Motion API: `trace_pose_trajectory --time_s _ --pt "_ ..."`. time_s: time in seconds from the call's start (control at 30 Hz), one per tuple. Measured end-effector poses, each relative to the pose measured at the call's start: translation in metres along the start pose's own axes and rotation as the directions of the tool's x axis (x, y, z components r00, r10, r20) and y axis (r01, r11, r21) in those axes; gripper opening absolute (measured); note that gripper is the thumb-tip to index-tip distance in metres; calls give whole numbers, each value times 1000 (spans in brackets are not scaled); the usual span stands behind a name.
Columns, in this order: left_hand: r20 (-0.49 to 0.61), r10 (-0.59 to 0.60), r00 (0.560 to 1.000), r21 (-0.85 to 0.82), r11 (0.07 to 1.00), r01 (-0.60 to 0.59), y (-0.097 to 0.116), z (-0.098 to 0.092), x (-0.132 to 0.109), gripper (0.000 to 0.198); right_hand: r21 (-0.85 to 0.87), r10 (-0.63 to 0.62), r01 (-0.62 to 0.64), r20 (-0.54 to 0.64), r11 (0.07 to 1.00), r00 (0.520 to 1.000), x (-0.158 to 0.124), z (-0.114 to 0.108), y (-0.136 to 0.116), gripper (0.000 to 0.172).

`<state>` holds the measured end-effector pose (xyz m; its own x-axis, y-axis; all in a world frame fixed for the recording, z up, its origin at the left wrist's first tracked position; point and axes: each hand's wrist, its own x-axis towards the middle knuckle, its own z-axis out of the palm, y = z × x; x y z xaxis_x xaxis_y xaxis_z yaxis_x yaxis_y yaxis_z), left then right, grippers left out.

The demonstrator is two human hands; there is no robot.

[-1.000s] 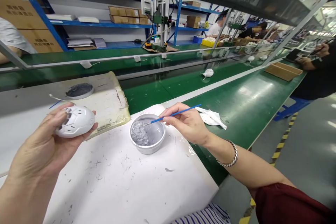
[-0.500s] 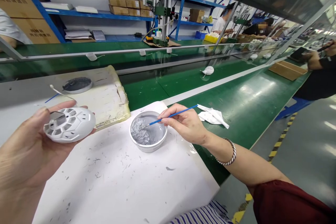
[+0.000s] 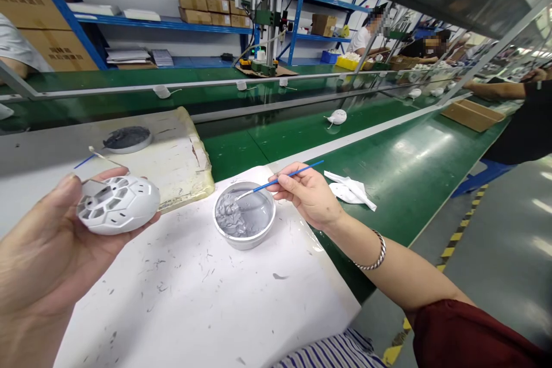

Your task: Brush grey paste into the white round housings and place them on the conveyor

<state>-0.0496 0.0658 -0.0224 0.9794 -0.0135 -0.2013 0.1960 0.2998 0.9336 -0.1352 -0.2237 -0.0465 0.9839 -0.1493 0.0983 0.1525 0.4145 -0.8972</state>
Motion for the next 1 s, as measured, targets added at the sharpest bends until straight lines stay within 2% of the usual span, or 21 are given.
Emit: trace_pose_trajectory --time_s 0.2,0.4,0.6,0.83,1.0 --pt "3 -80 997 2 997 80 0 10 -6 34 199 167 -143 -108 969 980 4 -3 2 25" --pt "0 -111 994 22 994 111 2 13 -9 28 260 212 -170 -141 950 967 5 0 3 30" --pt "5 -111 994 29 993 110 2 9 -8 26 189 154 -131 -114 973 982 1 -4 8 24" --pt "22 -112 993 25 993 111 2 9 -8 29 39 -5 12 -170 999 985 -6 0 9 25" --pt "24 -111 994 35 993 110 1 10 -9 27 94 32 -14 -191 995 981 -7 1 10 35"
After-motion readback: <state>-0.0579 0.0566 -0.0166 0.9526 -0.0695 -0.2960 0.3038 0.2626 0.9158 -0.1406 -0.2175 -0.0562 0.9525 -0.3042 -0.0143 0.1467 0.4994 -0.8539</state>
